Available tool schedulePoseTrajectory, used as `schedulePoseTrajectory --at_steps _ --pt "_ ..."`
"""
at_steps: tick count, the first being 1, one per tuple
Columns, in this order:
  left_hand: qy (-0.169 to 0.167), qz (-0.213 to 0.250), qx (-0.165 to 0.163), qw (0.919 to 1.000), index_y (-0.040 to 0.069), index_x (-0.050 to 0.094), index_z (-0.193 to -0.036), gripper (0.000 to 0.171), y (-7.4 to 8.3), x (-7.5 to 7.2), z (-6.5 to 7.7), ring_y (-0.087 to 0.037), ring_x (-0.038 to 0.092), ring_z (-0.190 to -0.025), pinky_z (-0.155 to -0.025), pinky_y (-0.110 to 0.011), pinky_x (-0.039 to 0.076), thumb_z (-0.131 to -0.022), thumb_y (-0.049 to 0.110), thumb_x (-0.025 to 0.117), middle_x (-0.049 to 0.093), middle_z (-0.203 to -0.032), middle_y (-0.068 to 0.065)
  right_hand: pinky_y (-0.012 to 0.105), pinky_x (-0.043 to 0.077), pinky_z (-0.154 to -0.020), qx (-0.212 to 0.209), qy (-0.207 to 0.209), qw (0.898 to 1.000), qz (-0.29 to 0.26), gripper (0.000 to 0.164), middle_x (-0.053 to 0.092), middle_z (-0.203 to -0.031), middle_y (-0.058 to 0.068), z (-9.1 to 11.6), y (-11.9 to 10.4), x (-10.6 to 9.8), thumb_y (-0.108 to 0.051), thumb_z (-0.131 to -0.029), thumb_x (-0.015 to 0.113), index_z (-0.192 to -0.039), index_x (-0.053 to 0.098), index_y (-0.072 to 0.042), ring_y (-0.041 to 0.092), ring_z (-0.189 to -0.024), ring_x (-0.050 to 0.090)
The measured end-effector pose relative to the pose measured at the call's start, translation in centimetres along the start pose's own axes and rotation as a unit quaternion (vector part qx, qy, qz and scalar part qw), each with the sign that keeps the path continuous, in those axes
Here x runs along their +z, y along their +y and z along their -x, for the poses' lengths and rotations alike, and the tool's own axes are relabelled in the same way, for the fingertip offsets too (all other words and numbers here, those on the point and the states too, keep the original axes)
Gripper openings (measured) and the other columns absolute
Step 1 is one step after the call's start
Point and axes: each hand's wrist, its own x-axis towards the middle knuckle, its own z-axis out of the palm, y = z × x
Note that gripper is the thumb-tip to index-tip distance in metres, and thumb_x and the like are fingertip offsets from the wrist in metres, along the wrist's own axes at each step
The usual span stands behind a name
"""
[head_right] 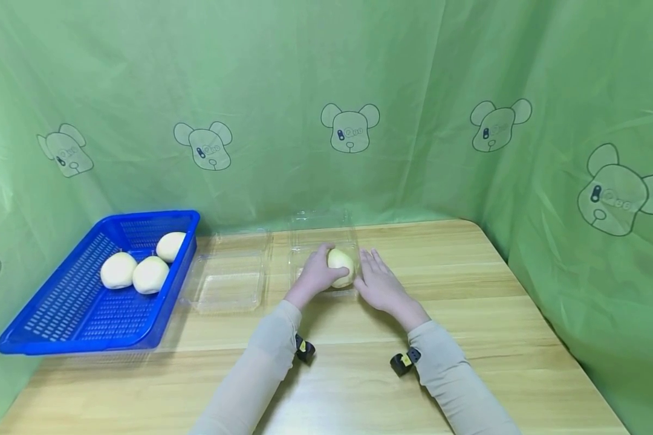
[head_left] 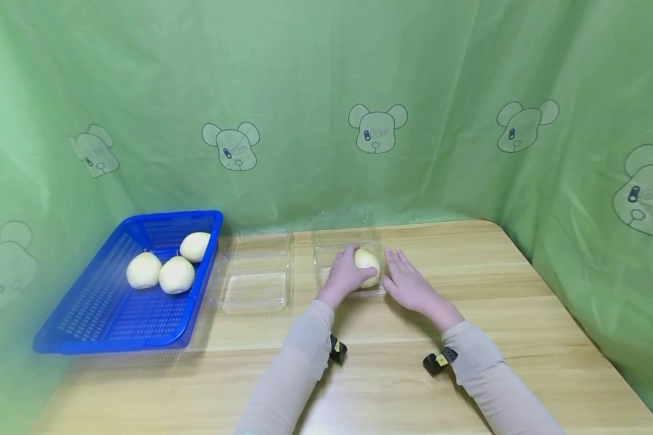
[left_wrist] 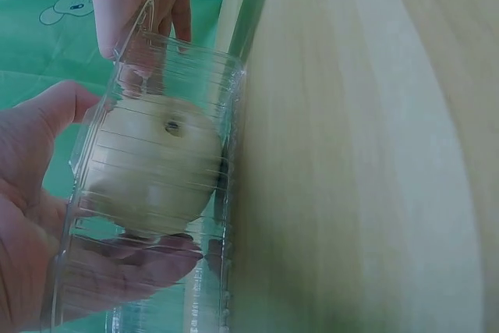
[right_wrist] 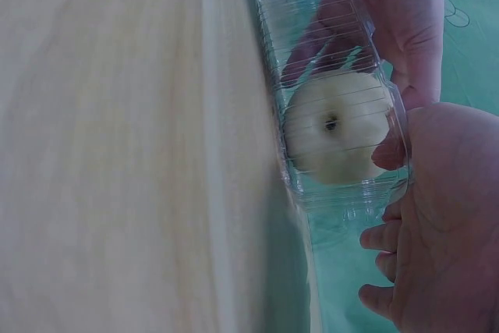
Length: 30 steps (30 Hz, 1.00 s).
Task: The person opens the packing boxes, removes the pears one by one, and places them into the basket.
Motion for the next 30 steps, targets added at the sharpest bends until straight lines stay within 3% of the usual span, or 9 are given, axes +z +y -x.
schedulePoseTrajectory --at_steps 7,20,30 --pt "-0.007 0.019 -0.006 0.9998 0.014 0.041 -0.141 0.076 0.13 0.20 -0.25 -0.033 0.060 -0.107 -0.088 -0.045 0.055 -0.077 0.029 0.079 0.054 -0.130 -0.021 0.056 0.012 -0.122 0.003 -0.002 1.000 -0.005 0.067 0.013 -0.161 0.024 0.08 -0.13 0.01 -0.028 -0.101 0.036 -0.152 0.012 0.007 0.043 -0.150 0.004" --pt "-0.029 0.007 0.005 0.9996 0.019 0.040 -0.145 0.080 0.26 0.50 -0.56 -0.028 0.057 -0.100 -0.079 -0.040 0.055 -0.074 0.027 0.077 0.050 -0.128 -0.021 0.057 0.012 -0.122 -0.002 -0.003 1.000 -0.004 0.067 0.015 -0.160 0.026 0.00 -0.13 -0.06 -0.028 -0.100 0.035 -0.152 0.012 0.008 0.045 -0.149 0.005" --pt "-0.022 0.004 0.007 0.9997 0.017 0.040 -0.145 0.082 0.15 0.53 -0.46 -0.027 0.058 -0.097 -0.078 -0.039 0.056 -0.073 0.028 0.079 0.050 -0.127 -0.021 0.056 0.012 -0.123 0.003 -0.007 1.000 -0.005 0.068 0.013 -0.161 0.024 -0.06 -0.07 -0.05 -0.029 -0.100 0.035 -0.153 0.010 0.007 0.043 -0.150 0.002"
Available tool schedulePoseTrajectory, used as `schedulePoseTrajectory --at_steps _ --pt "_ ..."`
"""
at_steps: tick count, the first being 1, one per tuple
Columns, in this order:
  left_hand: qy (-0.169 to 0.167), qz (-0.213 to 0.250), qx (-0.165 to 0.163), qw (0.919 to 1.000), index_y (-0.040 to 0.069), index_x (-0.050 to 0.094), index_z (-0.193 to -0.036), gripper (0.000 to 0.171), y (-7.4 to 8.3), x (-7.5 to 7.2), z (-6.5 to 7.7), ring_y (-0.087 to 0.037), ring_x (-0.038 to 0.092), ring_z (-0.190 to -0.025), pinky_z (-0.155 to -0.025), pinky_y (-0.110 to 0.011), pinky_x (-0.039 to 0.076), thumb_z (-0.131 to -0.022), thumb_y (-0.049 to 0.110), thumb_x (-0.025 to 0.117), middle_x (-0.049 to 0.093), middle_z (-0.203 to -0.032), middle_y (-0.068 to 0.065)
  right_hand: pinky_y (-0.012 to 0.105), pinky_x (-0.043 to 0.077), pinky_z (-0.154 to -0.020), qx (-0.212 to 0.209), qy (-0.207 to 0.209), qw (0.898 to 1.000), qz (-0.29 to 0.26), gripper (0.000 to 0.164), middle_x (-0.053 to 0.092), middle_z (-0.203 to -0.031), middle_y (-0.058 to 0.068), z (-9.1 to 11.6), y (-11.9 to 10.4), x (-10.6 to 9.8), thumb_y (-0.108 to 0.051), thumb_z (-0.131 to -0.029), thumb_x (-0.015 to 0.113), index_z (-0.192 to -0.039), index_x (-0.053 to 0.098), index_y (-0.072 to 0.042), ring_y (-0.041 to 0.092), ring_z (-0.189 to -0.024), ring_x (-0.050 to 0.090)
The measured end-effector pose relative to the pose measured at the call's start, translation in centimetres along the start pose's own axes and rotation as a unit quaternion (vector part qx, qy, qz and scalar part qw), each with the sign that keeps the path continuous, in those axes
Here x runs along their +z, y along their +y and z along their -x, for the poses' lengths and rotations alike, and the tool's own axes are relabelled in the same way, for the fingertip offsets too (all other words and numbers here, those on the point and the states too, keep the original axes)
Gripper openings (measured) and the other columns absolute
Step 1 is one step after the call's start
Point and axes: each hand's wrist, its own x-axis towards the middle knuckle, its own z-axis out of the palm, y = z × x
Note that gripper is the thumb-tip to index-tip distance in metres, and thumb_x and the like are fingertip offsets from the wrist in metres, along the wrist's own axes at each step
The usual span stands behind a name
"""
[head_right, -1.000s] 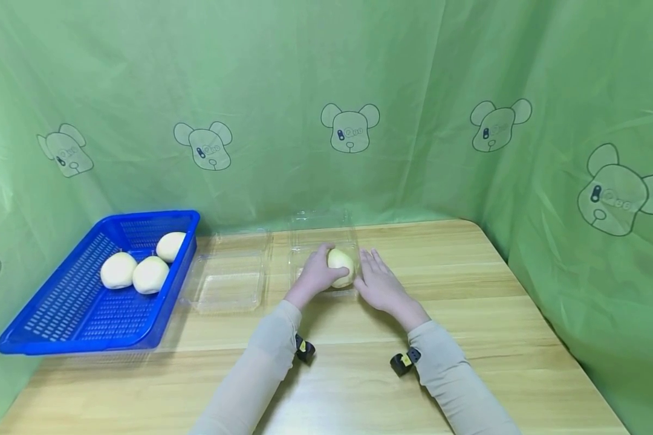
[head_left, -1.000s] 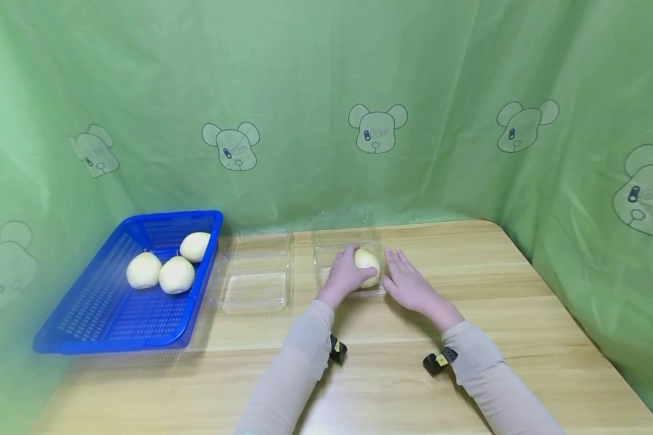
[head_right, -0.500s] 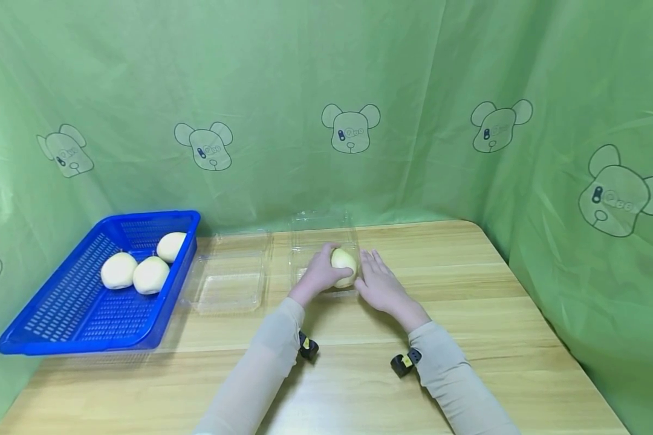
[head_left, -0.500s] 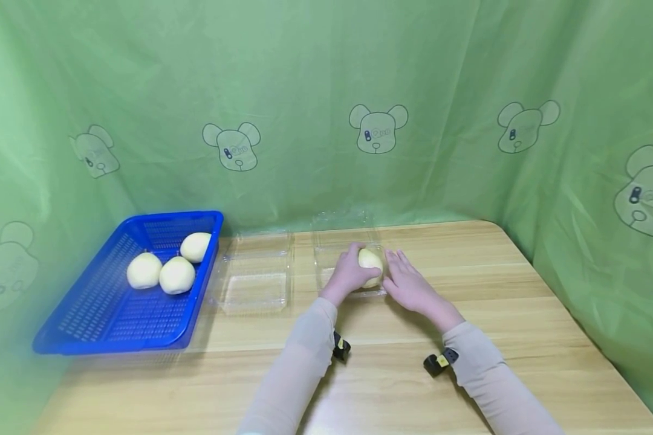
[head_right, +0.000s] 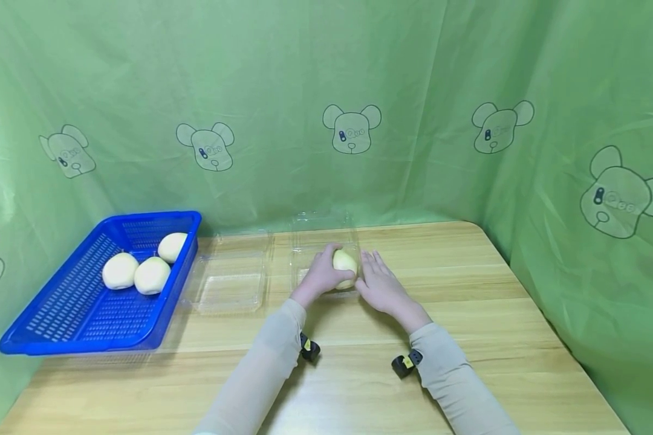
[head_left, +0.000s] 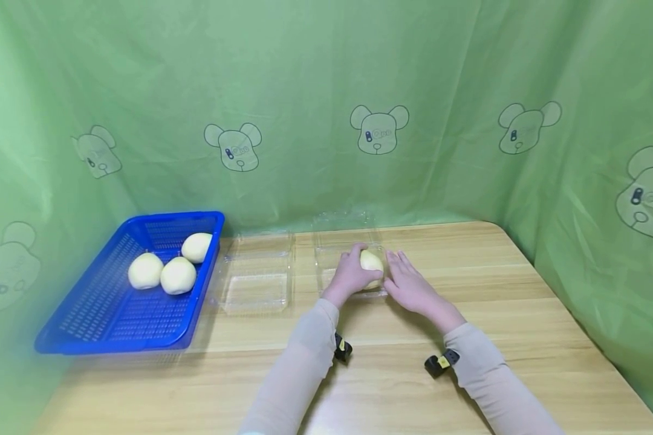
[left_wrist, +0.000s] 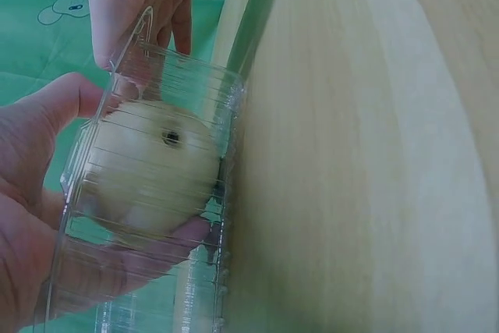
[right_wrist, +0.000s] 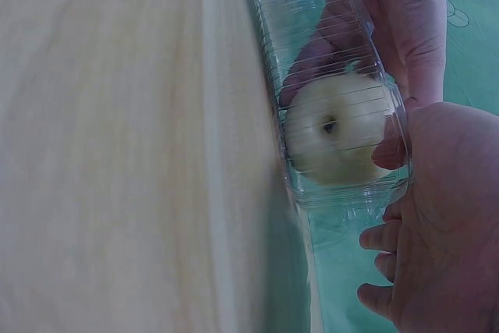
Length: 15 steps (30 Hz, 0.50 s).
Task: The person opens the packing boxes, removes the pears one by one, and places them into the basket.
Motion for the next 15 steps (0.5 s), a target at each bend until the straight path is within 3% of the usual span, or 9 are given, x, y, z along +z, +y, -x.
schedulePoseTrajectory --at_steps 15 --pt "0.003 -0.012 0.007 0.9999 0.018 0.042 -0.144 0.081 0.20 -0.79 0.77 -0.026 0.058 -0.099 -0.081 -0.040 0.055 -0.074 0.030 0.080 0.052 -0.128 -0.018 0.056 0.014 -0.122 -0.003 0.011 1.000 0.010 0.067 0.013 -0.160 0.027 0.11 0.02 0.16 -0.029 -0.100 0.034 -0.152 0.011 0.008 0.045 -0.149 0.006"
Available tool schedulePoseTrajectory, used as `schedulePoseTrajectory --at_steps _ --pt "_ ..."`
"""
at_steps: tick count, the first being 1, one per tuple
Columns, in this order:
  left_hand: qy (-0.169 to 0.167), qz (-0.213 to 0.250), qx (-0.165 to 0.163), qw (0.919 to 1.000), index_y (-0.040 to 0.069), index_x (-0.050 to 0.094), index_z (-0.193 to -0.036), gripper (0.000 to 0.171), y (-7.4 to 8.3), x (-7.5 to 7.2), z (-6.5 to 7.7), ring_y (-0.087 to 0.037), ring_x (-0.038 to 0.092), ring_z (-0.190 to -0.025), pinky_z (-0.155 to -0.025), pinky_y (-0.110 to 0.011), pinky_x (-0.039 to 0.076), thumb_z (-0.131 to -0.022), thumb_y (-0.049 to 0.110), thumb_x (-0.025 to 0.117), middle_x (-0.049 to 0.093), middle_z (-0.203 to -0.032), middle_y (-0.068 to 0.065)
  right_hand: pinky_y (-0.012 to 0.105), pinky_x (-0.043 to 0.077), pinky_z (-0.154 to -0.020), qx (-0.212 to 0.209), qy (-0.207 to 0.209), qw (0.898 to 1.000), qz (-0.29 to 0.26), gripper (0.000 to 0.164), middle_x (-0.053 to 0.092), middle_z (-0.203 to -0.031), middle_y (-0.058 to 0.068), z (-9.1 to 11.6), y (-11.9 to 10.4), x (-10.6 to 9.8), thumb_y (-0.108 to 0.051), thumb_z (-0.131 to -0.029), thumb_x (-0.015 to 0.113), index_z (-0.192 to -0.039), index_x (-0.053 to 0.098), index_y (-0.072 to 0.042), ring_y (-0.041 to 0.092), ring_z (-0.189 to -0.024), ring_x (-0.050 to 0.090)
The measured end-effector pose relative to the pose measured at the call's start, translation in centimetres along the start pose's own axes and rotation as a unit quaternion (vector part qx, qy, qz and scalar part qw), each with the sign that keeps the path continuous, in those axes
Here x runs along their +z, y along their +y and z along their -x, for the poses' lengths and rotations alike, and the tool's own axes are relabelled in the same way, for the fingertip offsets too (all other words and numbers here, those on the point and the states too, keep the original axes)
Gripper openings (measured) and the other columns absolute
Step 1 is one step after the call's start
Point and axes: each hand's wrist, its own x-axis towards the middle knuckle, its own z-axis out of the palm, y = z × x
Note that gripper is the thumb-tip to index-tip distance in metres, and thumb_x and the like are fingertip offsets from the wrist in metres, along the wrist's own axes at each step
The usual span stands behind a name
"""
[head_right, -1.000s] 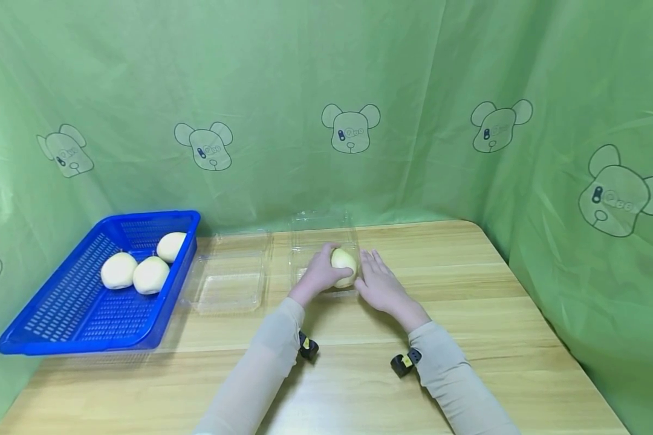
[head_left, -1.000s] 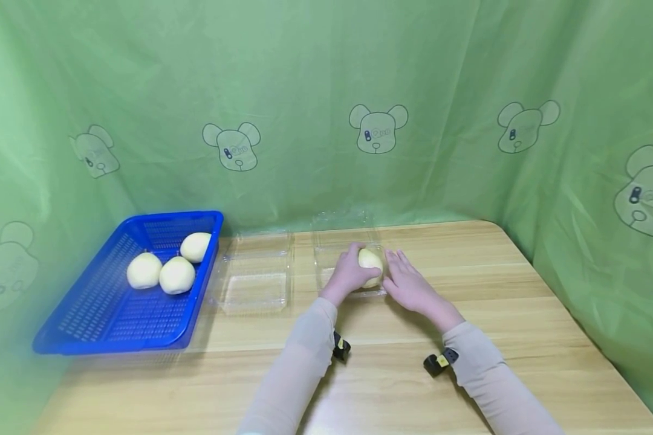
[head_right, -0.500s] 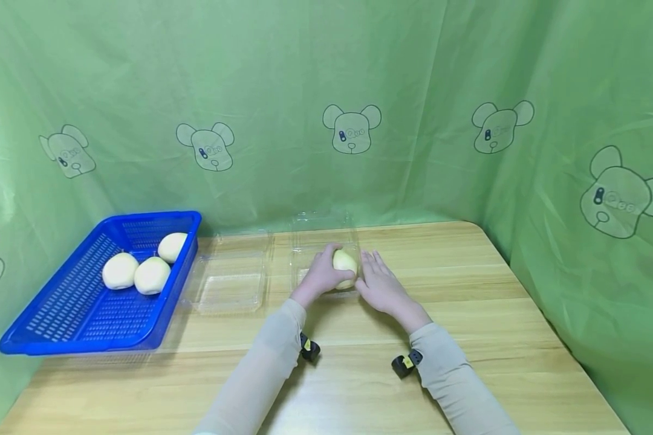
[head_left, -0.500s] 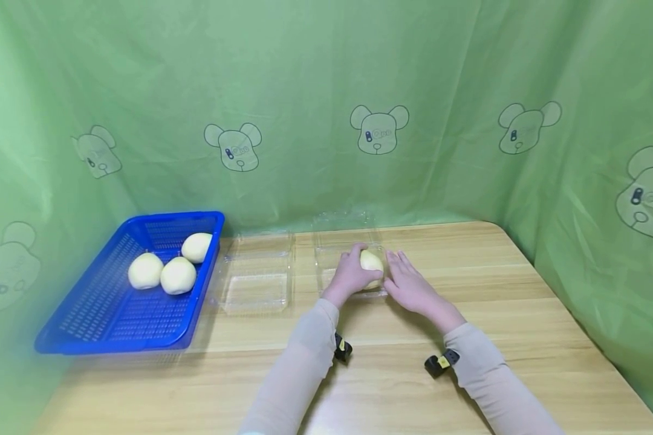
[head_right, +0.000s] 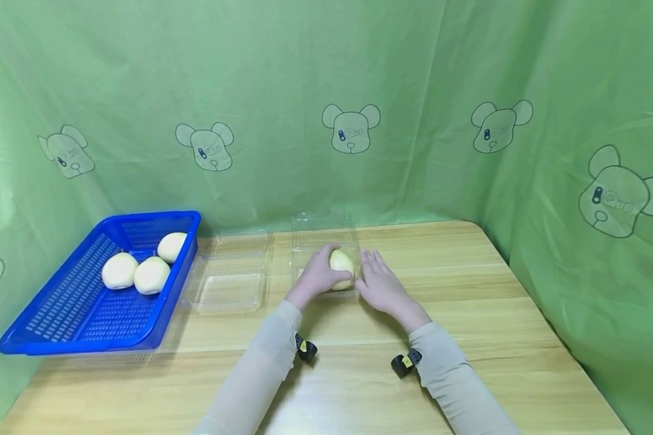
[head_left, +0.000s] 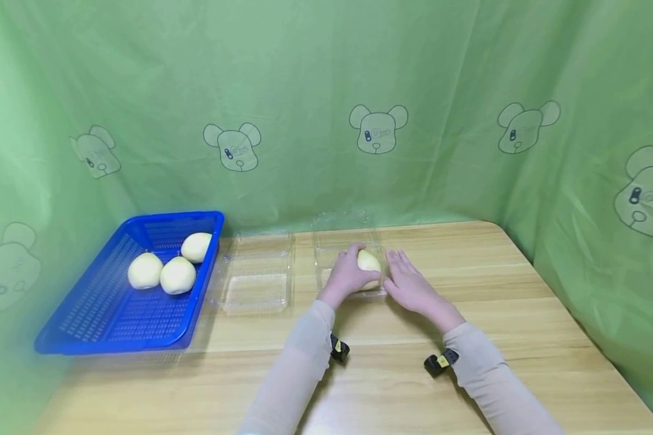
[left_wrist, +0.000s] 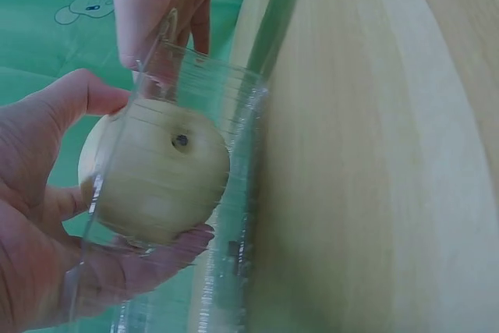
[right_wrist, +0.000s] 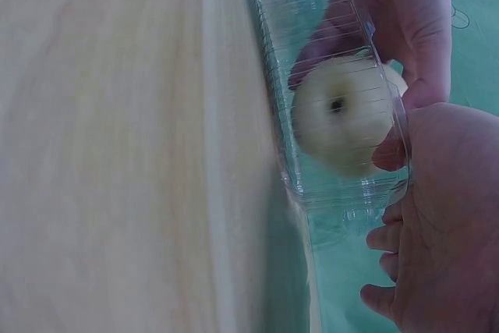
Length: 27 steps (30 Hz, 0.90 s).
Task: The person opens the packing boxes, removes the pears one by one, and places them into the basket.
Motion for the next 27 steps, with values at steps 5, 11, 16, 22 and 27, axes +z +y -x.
schedulePoseTrajectory --at_steps 5,11,16,22,27 --pt "0.009 0.004 0.004 0.9999 0.018 0.042 -0.144 0.081 0.2 -0.5 0.4 -0.027 0.058 -0.099 -0.081 -0.040 0.055 -0.073 0.028 0.079 0.051 -0.129 -0.018 0.056 0.014 -0.122 -0.006 0.010 1.000 0.009 0.067 0.014 -0.159 0.028 0.0 0.0 0.0 -0.027 -0.100 0.035 -0.151 0.012 0.009 0.045 -0.149 0.007" --pt "0.017 0.001 0.012 0.9998 0.020 0.043 -0.144 0.080 0.4 -1.3 1.0 -0.028 0.059 -0.101 -0.080 -0.041 0.056 -0.073 0.028 0.080 0.051 -0.131 -0.017 0.054 0.013 -0.123 -0.002 0.002 1.000 0.022 0.067 0.012 -0.161 0.026 0.0 -0.1 -0.2 -0.027 -0.101 0.036 -0.152 0.011 0.008 0.044 -0.150 0.007" --pt "0.028 0.004 0.016 0.9995 0.020 0.043 -0.144 0.080 0.5 -2.1 1.5 -0.029 0.058 -0.102 -0.079 -0.042 0.056 -0.073 0.027 0.079 0.052 -0.129 -0.018 0.055 0.013 -0.123 0.001 -0.004 1.000 0.025 0.068 0.011 -0.161 0.025 0.1 -0.3 -0.2 -0.028 -0.100 0.039 -0.152 0.011 0.008 0.043 -0.150 0.008" --pt "0.042 0.018 0.021 0.9987 0.018 0.043 -0.143 0.079 0.7 -3.4 2.2 -0.032 0.058 -0.106 -0.081 -0.046 0.056 -0.074 0.025 0.081 0.051 -0.132 -0.019 0.056 0.012 -0.123 0.007 -0.005 1.000 0.022 0.069 0.009 -0.162 0.023 -0.1 -0.1 -0.2 -0.028 -0.100 0.040 -0.152 0.011 0.007 0.043 -0.150 0.007" --pt "0.051 0.014 0.018 0.9984 0.021 0.043 -0.144 0.080 0.8 -4.3 2.5 -0.033 0.059 -0.107 -0.082 -0.047 0.057 -0.073 0.025 0.081 0.050 -0.134 -0.019 0.055 0.011 -0.123 0.007 -0.007 1.000 0.021 0.069 0.008 -0.162 0.024 -0.1 -0.1 -0.3 -0.028 -0.100 0.040 -0.152 0.011 0.007 0.043 -0.150 0.006"
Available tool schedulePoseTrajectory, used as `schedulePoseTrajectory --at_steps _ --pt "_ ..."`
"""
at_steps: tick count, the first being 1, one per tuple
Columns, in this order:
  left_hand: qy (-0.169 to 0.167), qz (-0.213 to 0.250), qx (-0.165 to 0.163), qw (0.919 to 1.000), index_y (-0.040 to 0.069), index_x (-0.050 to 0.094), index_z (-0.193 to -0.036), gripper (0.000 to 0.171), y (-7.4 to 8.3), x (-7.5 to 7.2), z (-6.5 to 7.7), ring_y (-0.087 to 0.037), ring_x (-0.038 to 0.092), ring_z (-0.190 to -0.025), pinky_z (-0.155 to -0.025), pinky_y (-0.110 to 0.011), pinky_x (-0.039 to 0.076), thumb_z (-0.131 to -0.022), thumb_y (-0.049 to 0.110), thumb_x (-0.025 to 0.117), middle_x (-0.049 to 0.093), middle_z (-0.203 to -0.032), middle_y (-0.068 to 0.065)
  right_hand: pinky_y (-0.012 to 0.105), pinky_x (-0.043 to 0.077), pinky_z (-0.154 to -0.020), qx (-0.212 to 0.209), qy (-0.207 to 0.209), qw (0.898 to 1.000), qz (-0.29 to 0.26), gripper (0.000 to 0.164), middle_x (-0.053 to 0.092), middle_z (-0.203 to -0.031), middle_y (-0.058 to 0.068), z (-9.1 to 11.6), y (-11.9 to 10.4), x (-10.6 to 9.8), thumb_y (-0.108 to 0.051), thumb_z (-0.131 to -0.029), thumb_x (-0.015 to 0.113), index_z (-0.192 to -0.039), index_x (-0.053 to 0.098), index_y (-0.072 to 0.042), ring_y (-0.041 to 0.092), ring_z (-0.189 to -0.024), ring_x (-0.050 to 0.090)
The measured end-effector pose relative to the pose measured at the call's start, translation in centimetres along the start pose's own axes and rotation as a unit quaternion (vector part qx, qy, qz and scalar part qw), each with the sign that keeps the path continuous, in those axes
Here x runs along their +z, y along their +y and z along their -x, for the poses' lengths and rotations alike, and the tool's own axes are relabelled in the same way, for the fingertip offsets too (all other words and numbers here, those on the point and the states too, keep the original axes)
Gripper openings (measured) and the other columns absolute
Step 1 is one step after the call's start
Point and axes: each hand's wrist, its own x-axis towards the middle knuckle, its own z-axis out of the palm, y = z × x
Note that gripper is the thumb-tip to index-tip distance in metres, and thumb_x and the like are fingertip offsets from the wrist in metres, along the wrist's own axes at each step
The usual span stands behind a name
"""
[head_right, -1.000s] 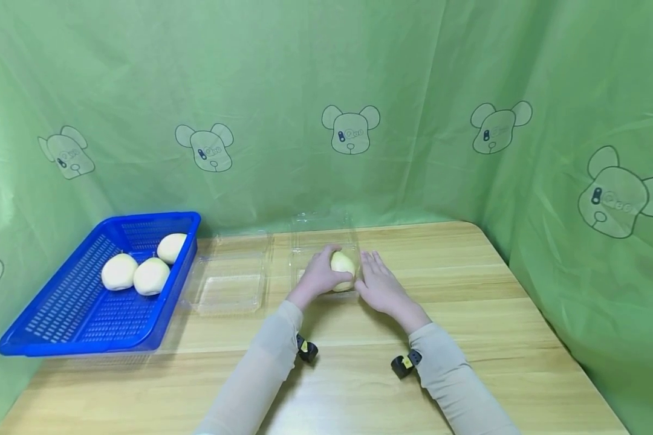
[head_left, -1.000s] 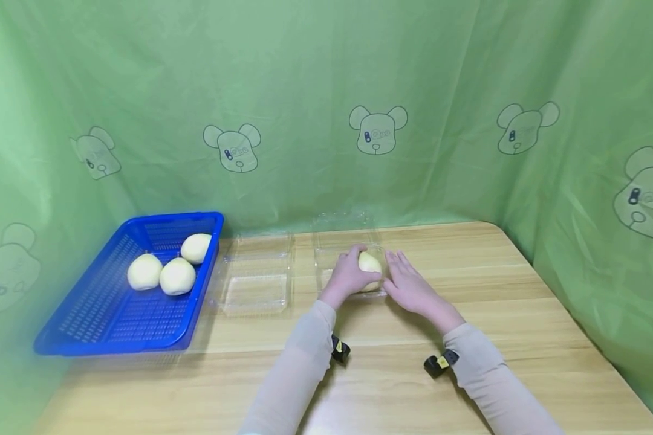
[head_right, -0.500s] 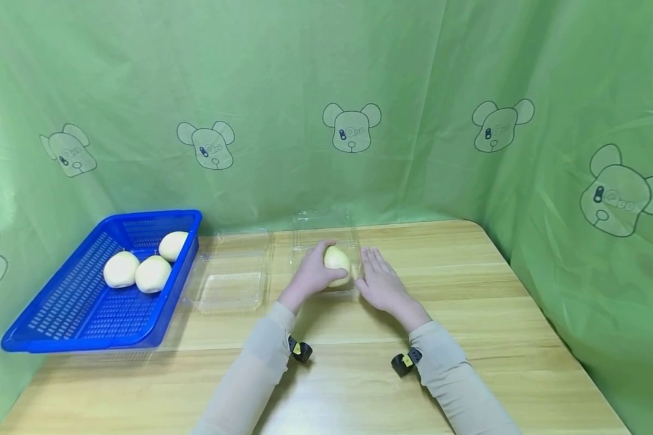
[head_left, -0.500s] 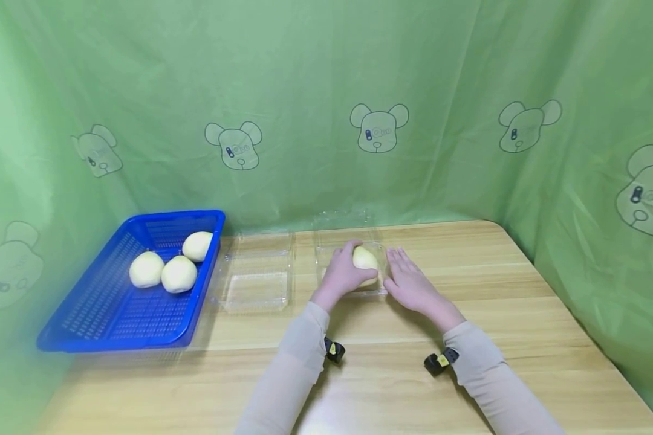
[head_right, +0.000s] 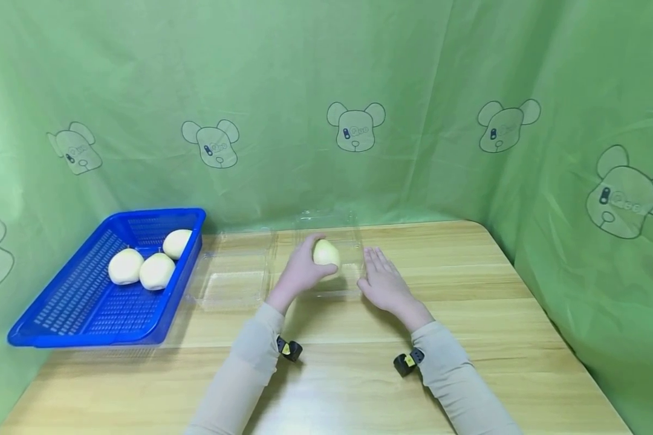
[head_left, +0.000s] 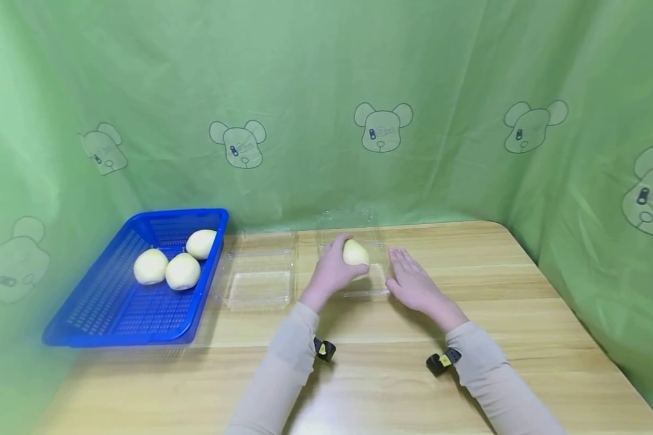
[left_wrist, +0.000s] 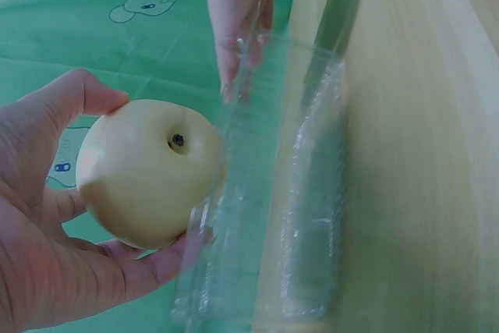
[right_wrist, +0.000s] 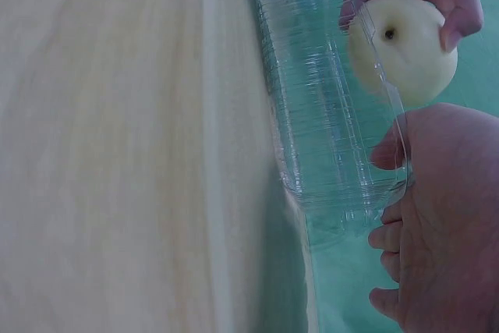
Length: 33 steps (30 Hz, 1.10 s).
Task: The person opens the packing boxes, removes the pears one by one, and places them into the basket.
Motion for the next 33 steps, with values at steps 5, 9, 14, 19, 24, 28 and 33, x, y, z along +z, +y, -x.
schedulePoseTrajectory --at_steps 5,9,14,19,24,28,33 --pt "0.005 0.003 -0.007 1.0000 0.024 0.042 -0.145 0.082 0.2 -0.9 0.2 -0.033 0.059 -0.107 -0.082 -0.049 0.057 -0.073 0.025 0.080 0.049 -0.134 -0.017 0.055 0.011 -0.123 0.001 -0.001 1.000 -0.004 0.069 0.008 -0.162 0.023 0.0 0.0 0.0 -0.027 -0.100 0.039 -0.152 0.011 0.007 0.043 -0.150 0.005" --pt "0.007 0.003 -0.010 0.9999 0.025 0.041 -0.145 0.083 0.3 -1.5 0.4 -0.034 0.059 -0.108 -0.082 -0.051 0.057 -0.072 0.025 0.081 0.049 -0.134 -0.016 0.054 0.011 -0.123 0.003 -0.003 1.000 -0.007 0.068 0.008 -0.162 0.023 0.0 0.0 -0.1 -0.027 -0.100 0.039 -0.152 0.011 0.007 0.042 -0.150 0.006" --pt "0.015 -0.003 -0.008 0.9998 0.025 0.041 -0.144 0.082 0.6 -2.5 0.7 -0.036 0.060 -0.109 -0.083 -0.054 0.057 -0.072 0.024 0.081 0.048 -0.136 -0.016 0.055 0.012 -0.123 -0.003 0.002 1.000 -0.001 0.068 0.010 -0.161 0.025 0.0 0.0 0.0 -0.027 -0.100 0.039 -0.152 0.012 0.008 0.044 -0.150 0.007" --pt "0.018 -0.012 -0.001 0.9998 0.026 0.042 -0.143 0.081 0.8 -3.4 0.9 -0.037 0.059 -0.111 -0.084 -0.055 0.056 -0.071 0.024 0.080 0.046 -0.139 -0.016 0.055 0.013 -0.123 -0.009 0.005 1.000 0.005 0.067 0.010 -0.161 0.026 0.0 0.1 0.1 -0.026 -0.100 0.038 -0.151 0.012 0.009 0.044 -0.149 0.008" --pt "0.019 -0.014 0.007 0.9997 0.026 0.041 -0.143 0.082 1.1 -4.2 1.3 -0.036 0.060 -0.109 -0.082 -0.054 0.056 -0.071 0.025 0.079 0.046 -0.137 -0.017 0.055 0.013 -0.123 -0.008 0.004 1.000 0.001 0.068 0.010 -0.161 0.026 0.1 0.0 0.0 -0.027 -0.100 0.038 -0.151 0.012 0.009 0.044 -0.149 0.008" --pt "0.022 -0.013 0.013 0.9996 0.025 0.041 -0.143 0.081 1.4 -4.9 1.6 -0.035 0.060 -0.107 -0.081 -0.053 0.056 -0.071 0.025 0.079 0.048 -0.133 -0.017 0.055 0.013 -0.123 -0.009 0.003 1.000 0.001 0.068 0.011 -0.160 0.026 0.0 0.0 0.0 -0.027 -0.100 0.038 -0.151 0.012 0.009 0.044 -0.149 0.008" --pt "0.028 -0.020 0.019 0.9992 0.025 0.042 -0.143 0.081 1.6 -5.9 2.0 -0.035 0.058 -0.109 -0.083 -0.055 0.055 -0.071 0.025 0.079 0.047 -0.133 -0.018 0.054 0.012 -0.123 -0.011 0.001 1.000 0.004 0.067 0.010 -0.160 0.026 0.0 0.1 0.0 -0.025 -0.100 0.038 -0.151 0.012 0.010 0.045 -0.149 0.008"
